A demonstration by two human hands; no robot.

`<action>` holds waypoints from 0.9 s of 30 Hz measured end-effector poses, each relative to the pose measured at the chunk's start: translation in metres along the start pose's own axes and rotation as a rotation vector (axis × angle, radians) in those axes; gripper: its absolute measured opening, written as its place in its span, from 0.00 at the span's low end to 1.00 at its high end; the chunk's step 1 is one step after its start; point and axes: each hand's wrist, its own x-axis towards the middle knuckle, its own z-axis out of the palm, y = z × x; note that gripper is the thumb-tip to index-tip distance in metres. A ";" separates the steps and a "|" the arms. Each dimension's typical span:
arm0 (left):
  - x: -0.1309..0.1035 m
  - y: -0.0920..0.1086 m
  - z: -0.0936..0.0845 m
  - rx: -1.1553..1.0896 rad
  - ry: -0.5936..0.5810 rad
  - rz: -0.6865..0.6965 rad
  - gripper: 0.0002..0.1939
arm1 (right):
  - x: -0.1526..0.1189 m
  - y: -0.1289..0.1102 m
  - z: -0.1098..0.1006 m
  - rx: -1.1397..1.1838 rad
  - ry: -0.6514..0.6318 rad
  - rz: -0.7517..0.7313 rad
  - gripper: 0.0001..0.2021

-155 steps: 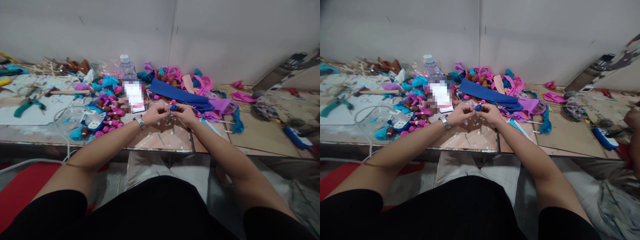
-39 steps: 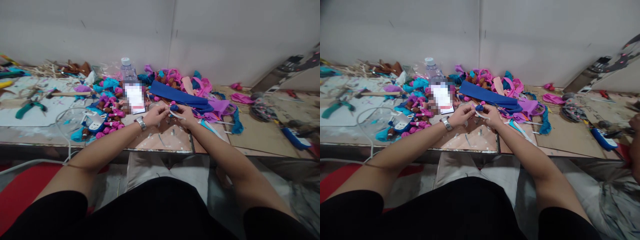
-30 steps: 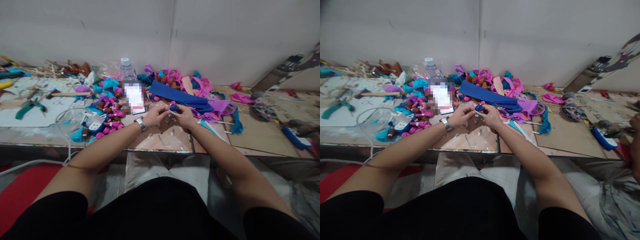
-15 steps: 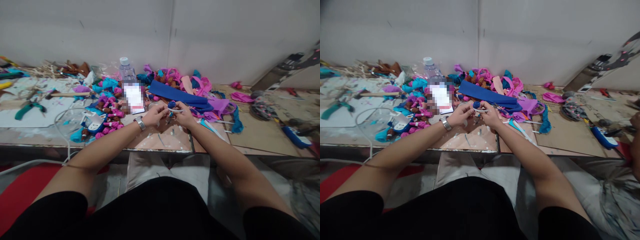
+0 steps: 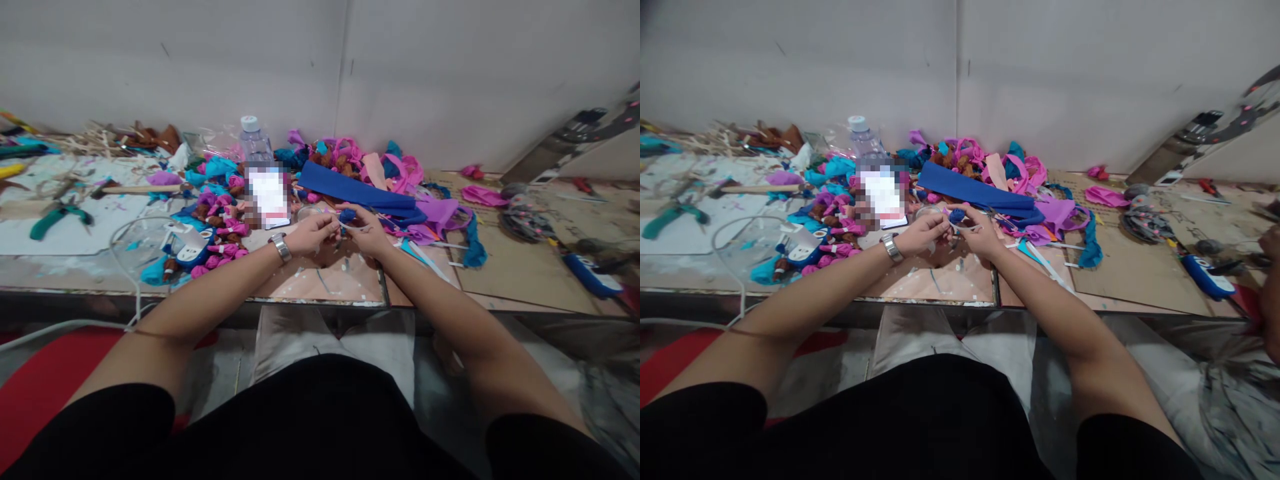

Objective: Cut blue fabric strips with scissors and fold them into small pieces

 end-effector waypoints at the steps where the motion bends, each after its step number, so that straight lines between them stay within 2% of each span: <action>1: 0.000 0.001 0.000 -0.001 -0.004 -0.003 0.30 | 0.000 0.001 0.000 0.009 -0.005 0.010 0.19; 7: 0.000 0.005 0.000 0.043 -0.029 -0.006 0.31 | 0.000 0.010 0.002 0.099 0.021 0.097 0.16; 10: 0.000 0.004 0.001 0.054 -0.014 0.003 0.31 | 0.000 0.010 0.001 0.091 0.026 0.081 0.16; 15: 0.001 -0.001 -0.001 0.073 0.056 0.028 0.31 | 0.001 0.010 -0.001 0.003 0.024 0.062 0.15; 19: 0.003 -0.004 -0.005 0.142 0.153 0.020 0.32 | -0.001 0.012 -0.001 0.035 0.022 0.101 0.14; 27: 0.003 -0.006 -0.003 0.093 0.243 0.030 0.28 | -0.002 0.004 0.000 0.070 0.034 0.100 0.17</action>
